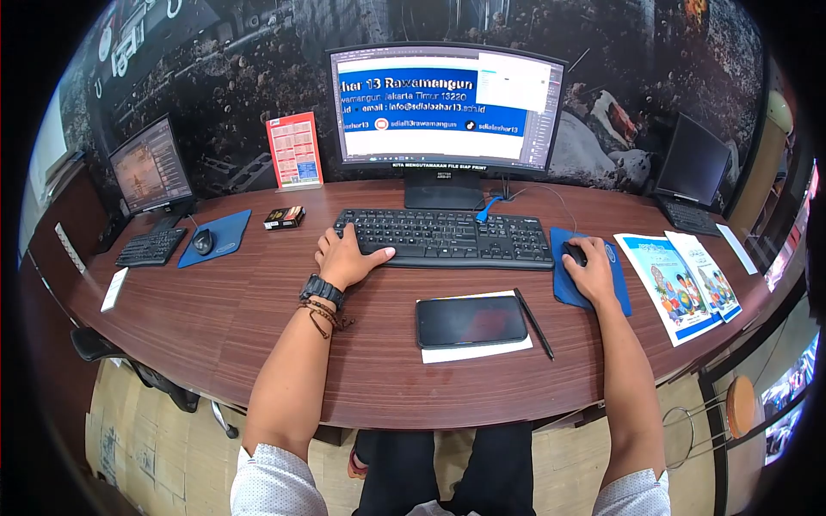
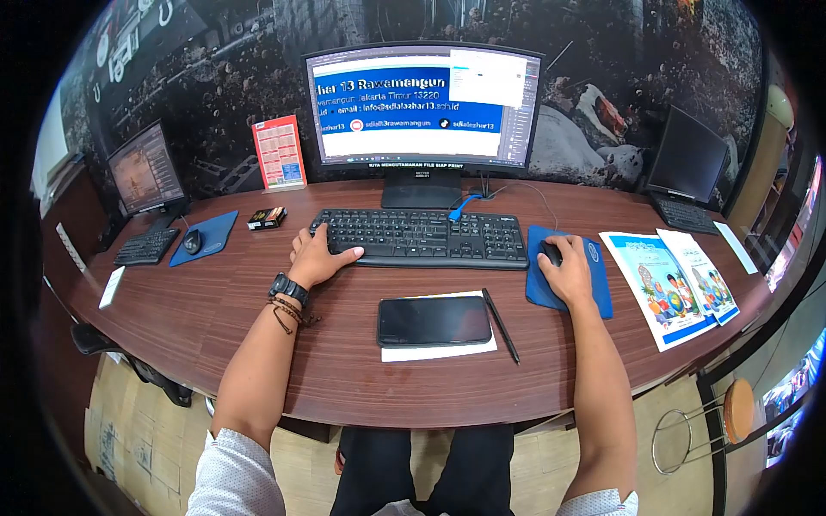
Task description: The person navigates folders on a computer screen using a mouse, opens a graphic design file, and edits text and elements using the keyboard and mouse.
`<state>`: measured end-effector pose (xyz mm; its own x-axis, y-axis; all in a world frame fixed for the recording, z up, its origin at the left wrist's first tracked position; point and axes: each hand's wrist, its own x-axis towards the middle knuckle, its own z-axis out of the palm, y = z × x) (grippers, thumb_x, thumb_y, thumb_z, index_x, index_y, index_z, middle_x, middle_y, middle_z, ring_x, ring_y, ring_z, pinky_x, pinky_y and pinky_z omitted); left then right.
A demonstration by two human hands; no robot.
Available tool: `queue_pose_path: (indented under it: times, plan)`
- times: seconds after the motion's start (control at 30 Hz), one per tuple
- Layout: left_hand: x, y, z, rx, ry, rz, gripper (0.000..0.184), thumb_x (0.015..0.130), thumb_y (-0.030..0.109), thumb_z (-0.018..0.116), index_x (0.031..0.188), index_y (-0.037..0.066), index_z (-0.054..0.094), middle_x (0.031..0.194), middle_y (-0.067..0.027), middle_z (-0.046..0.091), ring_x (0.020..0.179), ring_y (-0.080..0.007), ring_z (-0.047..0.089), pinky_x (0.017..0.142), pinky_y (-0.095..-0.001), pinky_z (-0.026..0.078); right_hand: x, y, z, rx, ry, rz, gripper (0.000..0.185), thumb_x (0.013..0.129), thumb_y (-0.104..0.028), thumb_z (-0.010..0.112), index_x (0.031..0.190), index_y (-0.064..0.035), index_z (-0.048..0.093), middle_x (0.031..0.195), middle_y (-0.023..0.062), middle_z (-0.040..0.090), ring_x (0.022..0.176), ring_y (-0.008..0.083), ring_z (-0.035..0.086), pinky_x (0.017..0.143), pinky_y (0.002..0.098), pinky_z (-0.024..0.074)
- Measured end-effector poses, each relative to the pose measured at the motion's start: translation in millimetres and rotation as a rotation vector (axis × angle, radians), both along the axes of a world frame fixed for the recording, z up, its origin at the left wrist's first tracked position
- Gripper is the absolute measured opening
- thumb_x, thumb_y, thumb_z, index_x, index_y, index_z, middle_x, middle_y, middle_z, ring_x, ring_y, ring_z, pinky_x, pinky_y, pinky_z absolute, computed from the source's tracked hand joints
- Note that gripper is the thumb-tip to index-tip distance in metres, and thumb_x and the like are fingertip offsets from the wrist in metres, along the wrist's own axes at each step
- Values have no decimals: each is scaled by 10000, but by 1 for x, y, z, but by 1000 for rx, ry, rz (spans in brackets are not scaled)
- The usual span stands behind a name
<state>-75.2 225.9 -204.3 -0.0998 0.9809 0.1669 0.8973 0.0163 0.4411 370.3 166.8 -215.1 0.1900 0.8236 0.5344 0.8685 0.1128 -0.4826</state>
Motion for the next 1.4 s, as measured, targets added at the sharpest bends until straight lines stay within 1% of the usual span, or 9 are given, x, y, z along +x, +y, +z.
queue_pose_path:
  times: [0.37, 0.67, 0.73, 0.77, 0.83, 1.07, 1.13, 1.37, 1.4]
  plan:
    - [0, 0, -1, -1, 1, 3, 1127, 704, 733, 745, 1464, -21, 394, 1467, -332, 332, 1383, -497, 276, 1115, -591, 269, 5, 4, -6, 27, 1, 21, 361, 831, -227, 708, 1163, -91, 671, 1228, 154, 558, 1137, 369, 593, 970, 439, 487]
    - [2, -2, 2, -6, 5, 9, 1114, 711, 720, 750, 1473, -9, 390, 1458, -320, 341, 1373, -486, 288, 1115, -580, 275, 1, 2, -2, 25, -2, -2, 366, 839, -227, 697, 1175, -84, 674, 1243, 176, 556, 1138, 381, 591, 976, 442, 485]
    - [1, -1, 2, -13, 48, 26, 1141, 707, 748, 732, 1494, 1, 380, 1461, -304, 357, 1377, -476, 319, 1095, -565, 331, 1, 1, -2, 24, 2, 2, 363, 835, -221, 697, 1169, -82, 677, 1233, 181, 560, 1131, 386, 594, 975, 442, 485]
    - [1, -1, 2, -13, 48, 25, 1141, 707, 748, 732, 1494, 1, 380, 1461, -304, 357, 1377, -476, 319, 1095, -565, 331, 2, 2, -2, 24, 2, 2, 363, 835, -221, 697, 1169, -82, 677, 1233, 181, 560, 1131, 386, 594, 975, 442, 485]
    - [2, -3, 3, -12, 6, 10, 1112, 712, 714, 753, 1474, -7, 386, 1457, -321, 337, 1371, -485, 293, 1109, -586, 284, 3, 2, -3, 38, 0, 25, 361, 830, -222, 699, 1161, -79, 680, 1224, 184, 564, 1129, 389, 594, 976, 443, 484]
    - [1, 0, 1, -9, 10, 8, 1116, 713, 716, 752, 1475, -8, 381, 1458, -319, 333, 1365, -488, 296, 1106, -593, 284, 5, 3, -4, 43, 12, 66, 357, 820, -217, 698, 1147, -72, 687, 1209, 183, 573, 1125, 388, 596, 978, 443, 482]
    - [2, -2, 3, -15, 46, 24, 1153, 704, 748, 734, 1492, -14, 377, 1461, -311, 355, 1375, -485, 321, 1095, -569, 333, 5, 4, -5, 56, 0, 61, 354, 817, -212, 695, 1141, -71, 691, 1204, 181, 577, 1123, 383, 597, 978, 440, 483]
    - [2, -2, 3, -10, 46, 36, 1152, 703, 745, 737, 1494, -11, 378, 1460, -308, 356, 1380, -483, 313, 1099, -573, 326, 3, 1, -1, 35, 13, 65, 357, 817, -205, 691, 1146, -67, 688, 1200, 175, 581, 1123, 380, 598, 979, 437, 482]
    - [3, -2, 2, -3, 33, 19, 1132, 708, 735, 738, 1482, -11, 384, 1455, -316, 351, 1374, -488, 303, 1106, -582, 298, 3, 0, -1, 38, 14, 75, 356, 816, -197, 691, 1147, -65, 684, 1201, 173, 580, 1126, 377, 595, 982, 433, 480]
